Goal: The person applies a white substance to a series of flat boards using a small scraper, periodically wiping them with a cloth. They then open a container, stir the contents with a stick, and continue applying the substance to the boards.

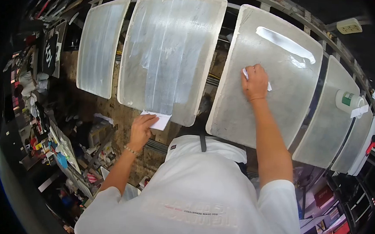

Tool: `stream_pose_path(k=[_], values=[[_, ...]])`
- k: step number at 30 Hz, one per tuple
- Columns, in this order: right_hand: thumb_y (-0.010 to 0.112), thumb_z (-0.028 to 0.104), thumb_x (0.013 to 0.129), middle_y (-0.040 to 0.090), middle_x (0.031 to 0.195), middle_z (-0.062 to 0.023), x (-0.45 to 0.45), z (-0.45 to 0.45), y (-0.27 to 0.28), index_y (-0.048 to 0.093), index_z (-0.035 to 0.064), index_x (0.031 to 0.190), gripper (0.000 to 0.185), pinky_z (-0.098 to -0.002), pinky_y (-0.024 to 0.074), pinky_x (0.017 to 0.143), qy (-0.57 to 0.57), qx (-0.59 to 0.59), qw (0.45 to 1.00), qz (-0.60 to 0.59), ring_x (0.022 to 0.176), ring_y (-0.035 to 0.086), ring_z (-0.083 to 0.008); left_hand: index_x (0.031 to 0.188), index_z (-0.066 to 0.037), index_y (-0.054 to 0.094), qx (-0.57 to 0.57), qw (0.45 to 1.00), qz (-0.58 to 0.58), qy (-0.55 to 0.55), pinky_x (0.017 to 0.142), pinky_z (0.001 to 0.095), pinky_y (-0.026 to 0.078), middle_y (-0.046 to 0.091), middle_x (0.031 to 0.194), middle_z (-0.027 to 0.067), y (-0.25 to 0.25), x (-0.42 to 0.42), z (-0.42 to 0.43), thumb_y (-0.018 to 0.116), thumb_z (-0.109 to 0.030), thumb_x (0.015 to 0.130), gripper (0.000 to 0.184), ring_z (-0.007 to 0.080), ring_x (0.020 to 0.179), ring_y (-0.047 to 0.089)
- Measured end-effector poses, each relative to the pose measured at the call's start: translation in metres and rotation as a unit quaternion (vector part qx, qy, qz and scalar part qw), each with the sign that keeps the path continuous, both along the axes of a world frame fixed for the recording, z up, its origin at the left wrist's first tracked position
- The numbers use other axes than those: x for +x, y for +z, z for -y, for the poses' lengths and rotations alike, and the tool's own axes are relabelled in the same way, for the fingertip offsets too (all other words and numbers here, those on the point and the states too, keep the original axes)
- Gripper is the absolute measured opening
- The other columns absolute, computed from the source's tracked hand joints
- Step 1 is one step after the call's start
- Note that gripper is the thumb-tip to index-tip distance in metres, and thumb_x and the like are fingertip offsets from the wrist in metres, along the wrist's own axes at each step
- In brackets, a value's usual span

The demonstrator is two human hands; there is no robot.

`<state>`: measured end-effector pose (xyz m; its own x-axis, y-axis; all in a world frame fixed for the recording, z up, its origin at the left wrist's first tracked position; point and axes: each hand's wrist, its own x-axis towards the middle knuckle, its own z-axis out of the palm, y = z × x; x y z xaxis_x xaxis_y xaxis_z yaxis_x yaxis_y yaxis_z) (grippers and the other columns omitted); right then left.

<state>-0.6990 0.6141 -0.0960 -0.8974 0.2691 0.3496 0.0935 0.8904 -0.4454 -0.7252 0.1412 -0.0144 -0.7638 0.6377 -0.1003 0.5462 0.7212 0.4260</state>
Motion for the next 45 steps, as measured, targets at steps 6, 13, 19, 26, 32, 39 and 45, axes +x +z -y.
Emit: stream_pose_path(k=[6, 13, 19, 26, 32, 39, 45], values=[[0.071, 0.021, 0.086, 0.052, 0.087, -0.0129, 0.001, 0.0, 0.0, 0.062, 0.0097, 0.088, 0.015, -0.0472, 0.0455, 0.071, -0.003, -0.001, 1.0, 0.002, 0.082, 0.056, -0.0349, 0.113, -0.004, 0.075, 0.129, 0.988, -0.056, -0.054, 0.102, 0.0451, 0.05, 0.072, 0.118, 0.0194, 0.01, -0.144, -0.148, 0.052, 0.016, 0.072, 0.051, 0.036, 0.114, 0.066], [0.073, 0.019, 0.082, 0.052, 0.087, -0.0117, 0.003, 0.0, 0.0, 0.061, 0.0098, 0.086, 0.016, -0.046, 0.046, 0.071, -0.013, -0.015, 1.0, 0.021, 0.082, 0.056, -0.0336, 0.106, -0.015, 0.08, 0.111, 0.971, -0.19, -0.093, 0.091, 0.0423, 0.056, 0.076, 0.108, 0.0099, -0.033, -0.306, -0.324, 0.063, 0.001, 0.074, 0.04, 0.032, 0.101, 0.07], [0.073, 0.017, 0.08, 0.052, 0.087, -0.0112, 0.004, 0.002, 0.005, 0.059, 0.0093, 0.085, 0.016, -0.0457, 0.046, 0.071, -0.022, -0.048, 0.998, 0.025, 0.082, 0.056, -0.0335, 0.105, -0.015, 0.08, 0.061, 0.986, -0.152, -0.044, 0.09, 0.0412, 0.056, 0.076, 0.107, 0.009, -0.038, -0.31, -0.337, 0.064, -0.001, 0.074, 0.037, 0.0318, 0.099, 0.07], [0.071, 0.017, 0.082, 0.051, 0.087, -0.0119, 0.001, 0.001, 0.003, 0.058, 0.0087, 0.086, 0.016, -0.046, 0.0465, 0.071, -0.009, -0.022, 1.0, 0.013, 0.082, 0.056, -0.034, 0.108, -0.009, 0.078, 0.08, 0.987, -0.114, -0.078, 0.094, 0.0406, 0.054, 0.075, 0.111, 0.0114, -0.033, -0.206, -0.255, 0.058, 0.009, 0.071, 0.046, 0.0324, 0.105, 0.069], [0.071, 0.019, 0.085, 0.052, 0.088, -0.0121, 0.002, 0.0, 0.0, 0.059, 0.0088, 0.088, 0.016, -0.0464, 0.0467, 0.072, 0.005, -0.014, 1.0, -0.002, 0.083, 0.057, -0.0338, 0.114, -0.007, 0.075, 0.074, 0.993, -0.087, -0.037, 0.1, 0.0485, 0.047, 0.072, 0.121, 0.0129, -0.03, -0.033, -0.137, 0.056, 0.012, 0.065, 0.056, 0.0366, 0.115, 0.063], [0.071, 0.02, 0.086, 0.053, 0.088, -0.0118, 0.002, 0.0, -0.003, 0.06, 0.01, 0.089, 0.015, -0.0464, 0.047, 0.073, 0.006, -0.007, 0.999, -0.035, 0.084, 0.057, -0.0336, 0.109, -0.006, 0.075, 0.025, 0.999, -0.03, 0.032, 0.099, 0.0476, 0.047, 0.071, 0.119, 0.0135, 0.004, 0.085, -0.059, 0.057, 0.013, 0.065, 0.052, 0.0358, 0.113, 0.063], [0.071, 0.019, 0.086, 0.051, 0.086, -0.0121, 0.0, -0.002, -0.003, 0.059, 0.0097, 0.087, 0.015, -0.0473, 0.0453, 0.071, 0.011, -0.008, 1.0, -0.017, 0.082, 0.056, -0.034, 0.111, -0.005, 0.075, 0.103, 0.993, -0.048, 0.033, 0.1, 0.0442, 0.052, 0.073, 0.115, 0.0183, 0.025, -0.04, -0.105, 0.052, 0.016, 0.074, 0.048, 0.0355, 0.111, 0.067]])
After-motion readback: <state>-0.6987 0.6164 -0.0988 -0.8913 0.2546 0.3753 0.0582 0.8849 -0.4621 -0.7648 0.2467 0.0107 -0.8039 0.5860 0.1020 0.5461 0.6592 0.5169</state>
